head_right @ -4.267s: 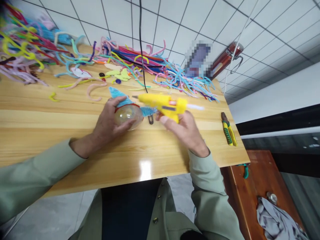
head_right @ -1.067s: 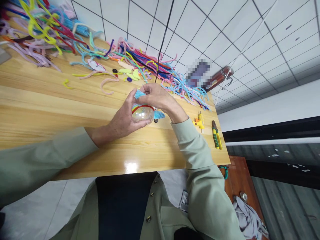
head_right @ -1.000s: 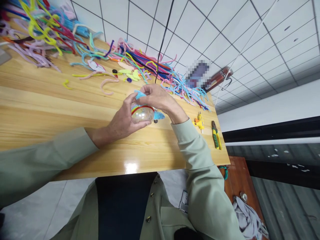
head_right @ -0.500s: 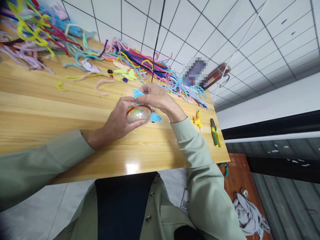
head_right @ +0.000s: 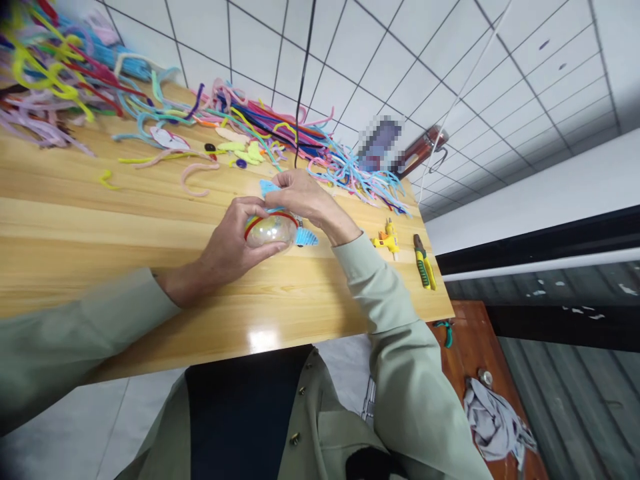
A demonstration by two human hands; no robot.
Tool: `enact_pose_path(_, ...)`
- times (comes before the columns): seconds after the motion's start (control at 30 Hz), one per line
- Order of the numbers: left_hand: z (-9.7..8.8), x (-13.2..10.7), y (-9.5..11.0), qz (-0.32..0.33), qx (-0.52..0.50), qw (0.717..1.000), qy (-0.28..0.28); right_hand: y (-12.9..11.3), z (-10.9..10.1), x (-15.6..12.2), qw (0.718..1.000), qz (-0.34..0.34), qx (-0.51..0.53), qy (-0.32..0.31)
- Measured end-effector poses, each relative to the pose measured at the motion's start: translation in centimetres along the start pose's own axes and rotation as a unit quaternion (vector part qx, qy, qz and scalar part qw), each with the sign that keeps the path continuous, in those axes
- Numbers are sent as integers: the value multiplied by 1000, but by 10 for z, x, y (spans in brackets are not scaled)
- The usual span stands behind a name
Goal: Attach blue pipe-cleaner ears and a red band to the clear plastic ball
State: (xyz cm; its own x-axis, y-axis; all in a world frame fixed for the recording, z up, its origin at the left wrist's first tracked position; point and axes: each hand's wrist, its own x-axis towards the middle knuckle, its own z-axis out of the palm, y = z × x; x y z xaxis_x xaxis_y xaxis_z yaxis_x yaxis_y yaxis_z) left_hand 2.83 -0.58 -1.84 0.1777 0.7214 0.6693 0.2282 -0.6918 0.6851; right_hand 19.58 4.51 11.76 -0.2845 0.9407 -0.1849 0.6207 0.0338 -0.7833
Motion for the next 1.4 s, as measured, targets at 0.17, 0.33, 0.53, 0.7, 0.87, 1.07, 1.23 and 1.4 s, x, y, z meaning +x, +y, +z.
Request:
enact_pose_path(0.17, -2, 0, -1, 8, -17, 1000, -4, 2, 3, -2, 1000, 8, 14, 17)
enact_pose_path(0.33, -2, 1, 0, 17, -5, 1000, -5, 5, 4, -5, 999, -4, 12, 30)
enact_pose_path(0.53, 0, 0, 2, 28, 9, 1000, 2, 1, -5, -13, 996, -82, -33, -26)
enact_pose_path(0.7, -3, -1, 1, 22, -5, 1000, -15, -6, -10, -20, 990, -122, -70, -34)
enact_pose_path(0.87, -3, 0, 3, 10, -11, 1000, -19, -2, -8, -25, 985, -132, -112, -6)
enact_pose_path(1.07, -2, 2, 4, 33, 12, 999, -8, 8, -4, -24, 990, -125, -62, 11)
enact_pose_path(1.23, -1, 1, 1, 20, 8, 1000, -10, 11, -6, -24, 995, -101, -16, 9)
enact_pose_path(1.4, -1, 0, 1, 29, 5, 1000, -2, 15, -17, -25, 992, -111, 36, 52)
